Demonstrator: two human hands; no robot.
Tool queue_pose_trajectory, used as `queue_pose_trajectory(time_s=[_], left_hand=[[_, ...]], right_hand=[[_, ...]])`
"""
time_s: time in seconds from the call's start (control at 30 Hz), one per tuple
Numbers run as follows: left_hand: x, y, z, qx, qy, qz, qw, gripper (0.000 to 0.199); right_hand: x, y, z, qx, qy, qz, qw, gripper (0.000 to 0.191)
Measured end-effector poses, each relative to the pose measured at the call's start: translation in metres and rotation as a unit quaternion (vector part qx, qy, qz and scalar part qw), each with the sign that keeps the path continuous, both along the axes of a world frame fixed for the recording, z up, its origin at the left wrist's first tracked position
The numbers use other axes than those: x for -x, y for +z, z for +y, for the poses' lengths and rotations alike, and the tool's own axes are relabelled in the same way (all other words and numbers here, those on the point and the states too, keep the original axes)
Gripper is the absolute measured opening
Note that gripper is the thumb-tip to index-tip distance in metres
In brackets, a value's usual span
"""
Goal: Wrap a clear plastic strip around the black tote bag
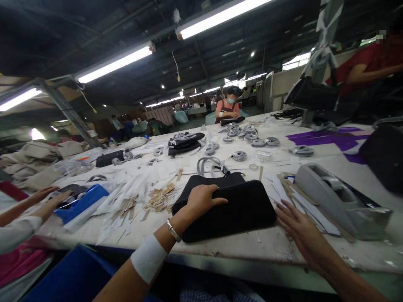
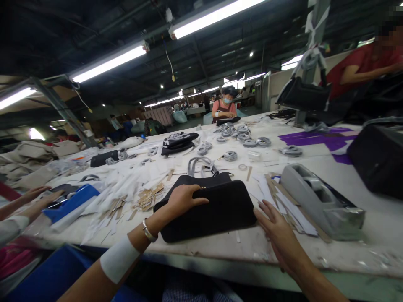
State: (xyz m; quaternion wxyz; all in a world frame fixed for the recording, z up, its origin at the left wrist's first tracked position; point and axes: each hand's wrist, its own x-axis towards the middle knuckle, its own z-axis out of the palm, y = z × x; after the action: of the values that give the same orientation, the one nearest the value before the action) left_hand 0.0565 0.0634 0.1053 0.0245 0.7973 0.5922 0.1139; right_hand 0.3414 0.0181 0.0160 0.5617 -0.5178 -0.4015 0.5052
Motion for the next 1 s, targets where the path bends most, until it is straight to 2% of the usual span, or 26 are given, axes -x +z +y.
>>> queue_pose_trajectory(time_s=[0.1, 0.17, 0.23, 0.37, 0.47, 0.53, 0.67, 0.73, 0.8, 0.87, 1.0], left_hand=[[0.006, 0.004, -0.001, -0.022, -0.01, -0.018, 1.0, 0.047], [0.011, 0.009, 0.0, -0.039, -0.01, -0.038, 0.998, 0.043], [0.019, 0.018, 0.002, -0.055, -0.001, -0.073, 0.996, 0.039], [0.034, 0.038, 0.01, -0.109, 0.044, -0.179, 0.977, 0.037], [0.04, 0.053, 0.017, -0.172, 0.063, -0.265, 0.947, 0.039], [0.042, 0.061, 0.02, -0.203, 0.077, -0.339, 0.915, 0.039], [0.045, 0.071, 0.021, -0.271, 0.11, -0.498, 0.817, 0.042], [0.048, 0.069, 0.022, -0.302, 0.132, -0.565, 0.756, 0.045], [0.048, 0.06, 0.024, -0.307, 0.161, -0.635, 0.69, 0.049], [0.041, 0.046, 0.024, -0.277, 0.175, -0.716, 0.617, 0.05], [0.007, 0.001, 0.01, -0.163, 0.162, -0.855, 0.465, 0.044]], right_hand=[[0.002, -0.002, -0.006, 0.027, -0.004, 0.126, 0.992, 0.059], [0.009, -0.003, -0.008, 0.037, -0.018, 0.175, 0.984, 0.057], [0.022, -0.004, -0.013, 0.059, -0.006, 0.217, 0.974, 0.059], [0.073, 0.006, -0.026, 0.083, 0.129, 0.241, 0.958, 0.063], [0.122, 0.029, -0.027, -0.004, 0.218, 0.195, 0.956, 0.067], [0.15, 0.049, -0.018, -0.093, 0.234, 0.16, 0.954, 0.07], [0.178, 0.083, 0.018, -0.186, 0.149, -0.013, 0.971, 0.067], [0.178, 0.1, 0.038, -0.242, 0.108, -0.105, 0.958, 0.06], [0.17, 0.118, 0.055, -0.314, 0.098, -0.175, 0.928, 0.054], [0.158, 0.136, 0.068, -0.367, 0.12, -0.248, 0.888, 0.052], [0.127, 0.168, 0.088, -0.42, 0.269, -0.378, 0.78, 0.049]])
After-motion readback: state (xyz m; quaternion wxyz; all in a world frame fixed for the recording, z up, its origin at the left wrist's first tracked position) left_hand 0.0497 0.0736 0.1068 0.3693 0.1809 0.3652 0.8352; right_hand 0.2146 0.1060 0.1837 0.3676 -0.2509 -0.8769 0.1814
